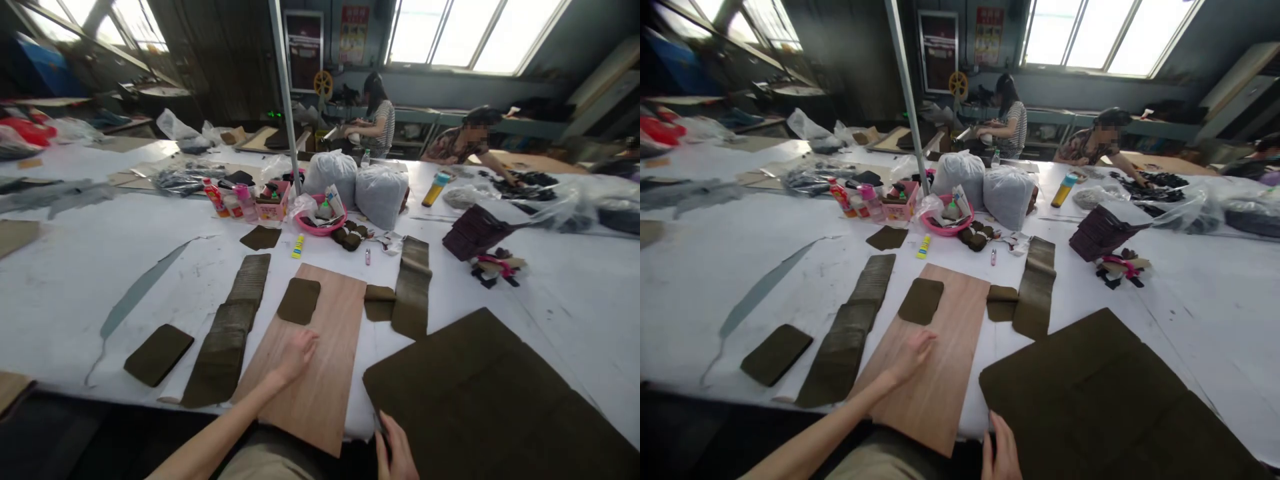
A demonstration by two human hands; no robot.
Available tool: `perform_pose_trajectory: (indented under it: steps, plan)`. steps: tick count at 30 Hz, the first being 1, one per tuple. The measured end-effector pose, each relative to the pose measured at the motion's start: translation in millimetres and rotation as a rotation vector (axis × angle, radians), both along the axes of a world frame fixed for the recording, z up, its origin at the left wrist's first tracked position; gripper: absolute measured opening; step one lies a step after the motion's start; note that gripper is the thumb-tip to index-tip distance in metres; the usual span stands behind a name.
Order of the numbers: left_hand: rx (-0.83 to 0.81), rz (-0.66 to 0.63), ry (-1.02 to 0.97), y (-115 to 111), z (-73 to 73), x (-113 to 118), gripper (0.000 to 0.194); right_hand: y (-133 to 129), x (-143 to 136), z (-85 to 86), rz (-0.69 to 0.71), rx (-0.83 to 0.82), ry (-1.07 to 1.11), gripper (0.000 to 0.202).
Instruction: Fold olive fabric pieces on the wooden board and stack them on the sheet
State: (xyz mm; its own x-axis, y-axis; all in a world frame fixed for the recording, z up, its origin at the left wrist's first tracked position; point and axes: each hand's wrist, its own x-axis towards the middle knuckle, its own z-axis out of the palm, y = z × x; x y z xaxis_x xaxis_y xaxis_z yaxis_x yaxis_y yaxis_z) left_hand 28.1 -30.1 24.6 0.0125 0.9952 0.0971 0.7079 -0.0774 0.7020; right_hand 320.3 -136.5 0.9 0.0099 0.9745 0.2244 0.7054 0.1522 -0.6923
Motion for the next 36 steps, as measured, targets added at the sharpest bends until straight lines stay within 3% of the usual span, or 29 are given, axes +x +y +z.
perform_pose_trajectory:
  steps: [3, 6, 12, 17, 23, 27, 32, 36]
  plan:
    - [0.034, 0.182, 0.083, 37.0, -14.7, -65.1, 0.022, 57.8, -72.5, 18.6, 0.153, -0.167, -0.035, 0.034]
    - [0.009, 0.269, 0.189, 71.6, -28.4, -100.0, 0.028, 127.9, -130.1, 32.4, 0.291, -0.245, -0.055, 0.035]
    - [-0.138, 0.361, 0.284, 118.7, -43.9, -113.5, 0.042, 255.0, -205.0, 34.7, 0.413, -0.352, -0.300, 0.038]
    - [-0.286, 0.448, 0.188, 138.4, -47.2, -117.6, 0.044, 320.5, -247.6, 21.1, 0.456, -0.417, -0.392, 0.053]
    - [-0.353, 0.514, 0.058, 148.5, -51.4, -123.7, 0.046, 355.1, -273.1, 4.9, 0.475, -0.548, -0.389, 0.057]
    - [-0.343, 0.544, -0.004, 149.7, -53.8, -124.2, 0.045, 364.9, -273.0, -2.4, 0.504, -0.665, -0.268, 0.042]
    - [-0.298, 0.551, -0.193, 146.7, -55.1, -127.2, 0.049, 348.2, -256.1, -5.0, 0.523, -0.700, 0.044, 0.024]
    - [-0.280, 0.414, -0.575, 139.2, -43.8, -126.9, 0.048, 320.4, -240.4, 1.3, 0.478, -0.689, 0.294, 0.035]
